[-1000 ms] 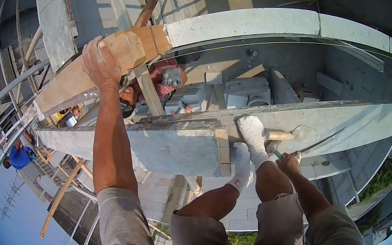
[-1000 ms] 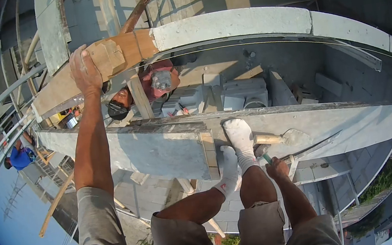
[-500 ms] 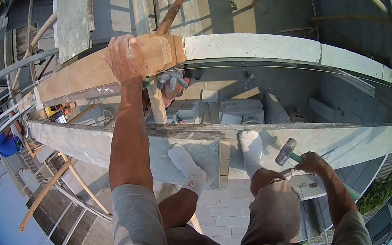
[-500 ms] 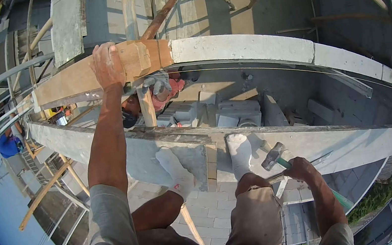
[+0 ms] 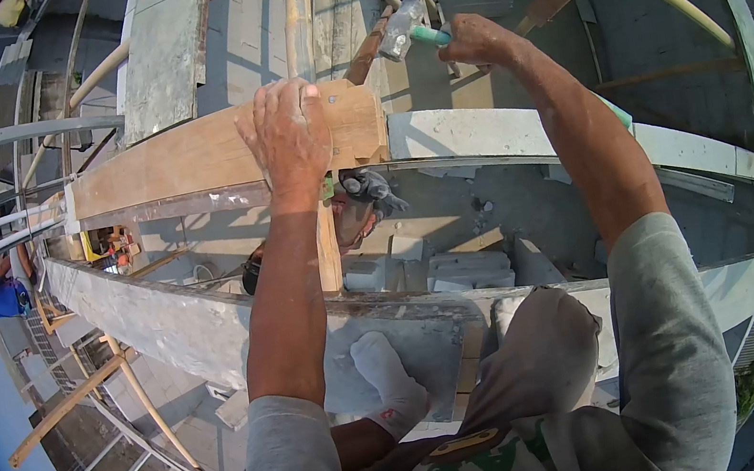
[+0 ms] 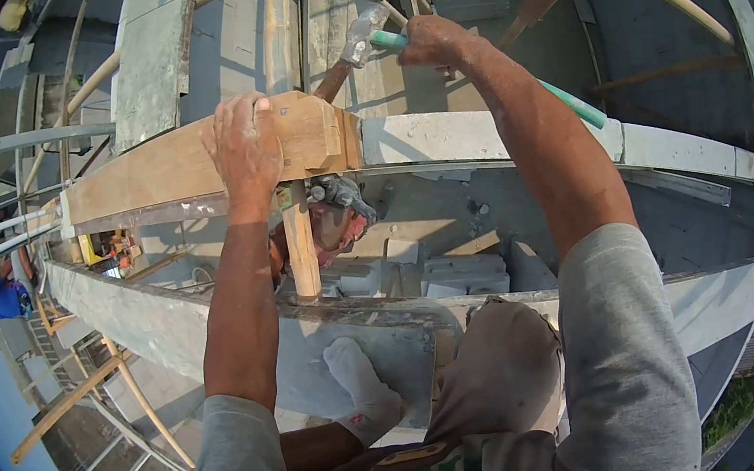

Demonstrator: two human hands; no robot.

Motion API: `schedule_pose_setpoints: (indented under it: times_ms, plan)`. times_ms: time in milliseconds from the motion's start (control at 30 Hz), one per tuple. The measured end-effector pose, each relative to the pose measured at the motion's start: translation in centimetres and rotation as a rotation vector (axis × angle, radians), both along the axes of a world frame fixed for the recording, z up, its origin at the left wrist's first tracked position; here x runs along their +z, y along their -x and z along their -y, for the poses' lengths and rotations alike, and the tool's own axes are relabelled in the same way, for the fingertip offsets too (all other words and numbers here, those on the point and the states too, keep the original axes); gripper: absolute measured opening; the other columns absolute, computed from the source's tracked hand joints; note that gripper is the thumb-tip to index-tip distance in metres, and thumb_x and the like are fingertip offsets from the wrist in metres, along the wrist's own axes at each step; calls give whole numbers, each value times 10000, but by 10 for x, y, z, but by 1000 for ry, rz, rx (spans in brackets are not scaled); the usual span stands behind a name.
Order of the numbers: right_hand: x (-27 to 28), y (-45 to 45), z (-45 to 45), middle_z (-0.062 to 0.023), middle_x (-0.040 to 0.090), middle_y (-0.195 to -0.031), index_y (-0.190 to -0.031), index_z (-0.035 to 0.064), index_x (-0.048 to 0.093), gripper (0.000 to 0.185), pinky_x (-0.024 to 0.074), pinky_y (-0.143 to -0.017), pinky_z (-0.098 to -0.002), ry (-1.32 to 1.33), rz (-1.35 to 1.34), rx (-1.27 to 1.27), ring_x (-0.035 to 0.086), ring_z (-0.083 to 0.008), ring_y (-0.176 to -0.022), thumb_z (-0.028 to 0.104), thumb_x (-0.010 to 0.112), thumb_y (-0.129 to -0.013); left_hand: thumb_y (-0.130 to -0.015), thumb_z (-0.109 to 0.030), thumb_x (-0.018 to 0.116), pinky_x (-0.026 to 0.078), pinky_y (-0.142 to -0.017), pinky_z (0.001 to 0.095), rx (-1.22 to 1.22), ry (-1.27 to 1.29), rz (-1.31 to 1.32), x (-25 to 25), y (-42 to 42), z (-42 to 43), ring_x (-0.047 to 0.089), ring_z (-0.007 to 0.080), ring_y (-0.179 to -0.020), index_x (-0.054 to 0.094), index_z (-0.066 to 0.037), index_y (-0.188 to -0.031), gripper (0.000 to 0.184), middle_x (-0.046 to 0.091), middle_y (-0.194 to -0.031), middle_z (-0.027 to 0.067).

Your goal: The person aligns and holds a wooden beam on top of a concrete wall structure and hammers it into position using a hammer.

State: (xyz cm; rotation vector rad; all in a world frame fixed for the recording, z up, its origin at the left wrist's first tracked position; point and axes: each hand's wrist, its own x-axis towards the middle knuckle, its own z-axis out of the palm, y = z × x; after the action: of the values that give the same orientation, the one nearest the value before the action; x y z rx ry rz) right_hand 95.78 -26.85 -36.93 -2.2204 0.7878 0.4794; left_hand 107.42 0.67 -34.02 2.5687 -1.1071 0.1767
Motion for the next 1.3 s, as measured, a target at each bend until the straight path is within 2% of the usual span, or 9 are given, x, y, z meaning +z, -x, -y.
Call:
schedule_pose_setpoints:
  times_ms: [33, 133, 267, 367, 467, 600, 900, 1000, 1300]
  plan:
    - [-1, -18, 1, -180, 679, -795, -949, -73, 664, 368, 588, -584, -361, 44, -69, 63, 680, -265, -653, 243, 677, -762, -994, -321, 473, 177, -1086, 675, -2, 11, 2, 2, 1, -1, 452, 289, -1297, 630, -121, -1117, 282, 603, -1251, 49]
    - [0, -38, -5, -166, 634, -643, -808, -95, 661, 357, 519, -483, -369, 101, 77, 124, 626, -248, -511, 257, 681, -751, -988, -312, 484, 183, -1086, 667, 6, 51, 19, -1, 2, -1, 463, 277, -1282, 632, -117, -1126, 281, 613, -1226, 42]
    - [3, -53, -10, -157, 656, -675, -837, -88, 666, 354, 530, -500, -374, 163, 44, 186, 645, -261, -537, 253, 673, -743, -987, -309, 484, 181, -1094, 652, 9, 64, 34, -5, 3, -2, 467, 276, -1276, 638, -114, -1128, 285, 617, -1223, 42]
    - [-1, -64, -15, -177, 689, -740, -879, -67, 692, 330, 563, -573, -384, 249, 44, 262, 683, -276, -609, 240, 681, -759, -989, -310, 482, 173, -1103, 641, 11, 70, 12, -3, 1, 0, 463, 284, -1279, 643, -113, -1124, 289, 615, -1233, 46]
    - [-8, -66, -37, -194, 708, -803, -912, -46, 711, 301, 586, -660, -389, 434, 110, 548, 711, -290, -690, 219, 702, -769, -991, -310, 478, 167, -1107, 637, 14, 85, 1, -5, 0, -1, 460, 291, -1281, 646, -109, -1119, 292, 614, -1239, 47]
    - [10, -70, -42, -180, 717, -824, -919, -37, 717, 289, 589, -725, -405, 388, 56, 551, 718, -286, -754, 222, 720, -791, -996, -386, 440, 186, -1103, 620, 29, 71, -1, -4, 1, -1, 463, 294, -1292, 645, -142, -1143, 350, 614, -1259, 49]
    - [-7, -60, -33, -196, 708, -820, -963, -41, 707, 315, 583, -729, -407, 390, 169, 457, 710, -298, -741, 228, 713, -798, -999, -359, 430, 191, -1094, 626, 20, 76, 40, -7, -1, -2, 476, 282, -1271, 646, -142, -1122, 331, 618, -1245, 43]
    - [-5, -64, -26, -199, 711, -829, -962, -43, 705, 289, 583, -734, -409, 354, 66, 357, 713, -307, -756, 193, 696, -795, -999, -353, 430, 192, -1093, 626, 18, 67, -6, -4, 0, -1, 479, 276, -1266, 646, -143, -1121, 325, 618, -1241, 41]
    - [14, -67, -44, -202, 716, -864, -975, -32, 709, 279, 592, -744, -417, 436, 42, 572, 720, -314, -779, 179, 686, -794, -992, -344, 447, 181, -1108, 599, 5, 92, 7, -7, -2, -3, 478, 273, -1269, 657, -145, -1128, 320, 619, -1244, 43]
